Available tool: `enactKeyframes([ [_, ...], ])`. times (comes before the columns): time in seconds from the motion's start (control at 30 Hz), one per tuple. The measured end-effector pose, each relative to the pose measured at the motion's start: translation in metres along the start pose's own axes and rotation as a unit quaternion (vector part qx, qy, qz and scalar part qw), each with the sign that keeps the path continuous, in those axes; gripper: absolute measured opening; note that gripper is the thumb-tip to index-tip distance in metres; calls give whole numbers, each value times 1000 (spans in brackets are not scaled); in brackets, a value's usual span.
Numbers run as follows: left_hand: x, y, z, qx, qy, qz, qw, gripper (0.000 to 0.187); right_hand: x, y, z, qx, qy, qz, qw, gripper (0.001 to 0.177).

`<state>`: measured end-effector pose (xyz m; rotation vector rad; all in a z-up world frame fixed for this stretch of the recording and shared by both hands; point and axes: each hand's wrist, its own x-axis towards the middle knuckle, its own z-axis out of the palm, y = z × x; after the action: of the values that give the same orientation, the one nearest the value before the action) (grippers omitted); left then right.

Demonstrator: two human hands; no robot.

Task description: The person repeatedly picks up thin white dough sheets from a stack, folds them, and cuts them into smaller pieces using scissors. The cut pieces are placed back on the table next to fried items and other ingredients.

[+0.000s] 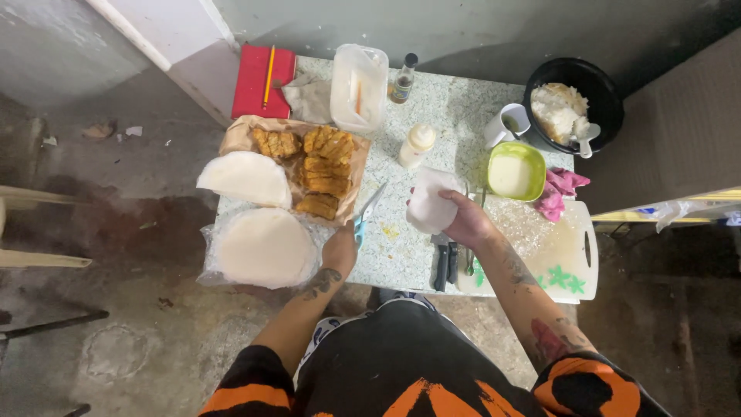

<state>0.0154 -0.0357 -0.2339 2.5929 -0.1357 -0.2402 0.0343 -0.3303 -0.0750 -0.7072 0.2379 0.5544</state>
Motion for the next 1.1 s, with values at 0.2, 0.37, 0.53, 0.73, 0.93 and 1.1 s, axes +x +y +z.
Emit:
enactKeyframes([
  [0.2,64,35,-71,-215,-52,49,974,48,8,1,38,-65,-41,47,996,65],
  [0.37,97,45,-156,-440,-212,37,872,57,37,10,50,-171,-35,138,975,63],
  [0.53,86,34,-223,-418,-425,81,799,58,92,35,60,-275,-68,194,939,57],
  [0.73,76,-57,-241,-322,-378,54,866,36,142,76,123,-333,-84,257,903,55],
  [0.93,71,-150,-255,-383,-313,31,869,29,184,119,163,-295,-112,263,912,51],
  [1.1,94,-225,-245,-430,-172,-43,885,28,240,167,128,-265,-3,132,955,44],
])
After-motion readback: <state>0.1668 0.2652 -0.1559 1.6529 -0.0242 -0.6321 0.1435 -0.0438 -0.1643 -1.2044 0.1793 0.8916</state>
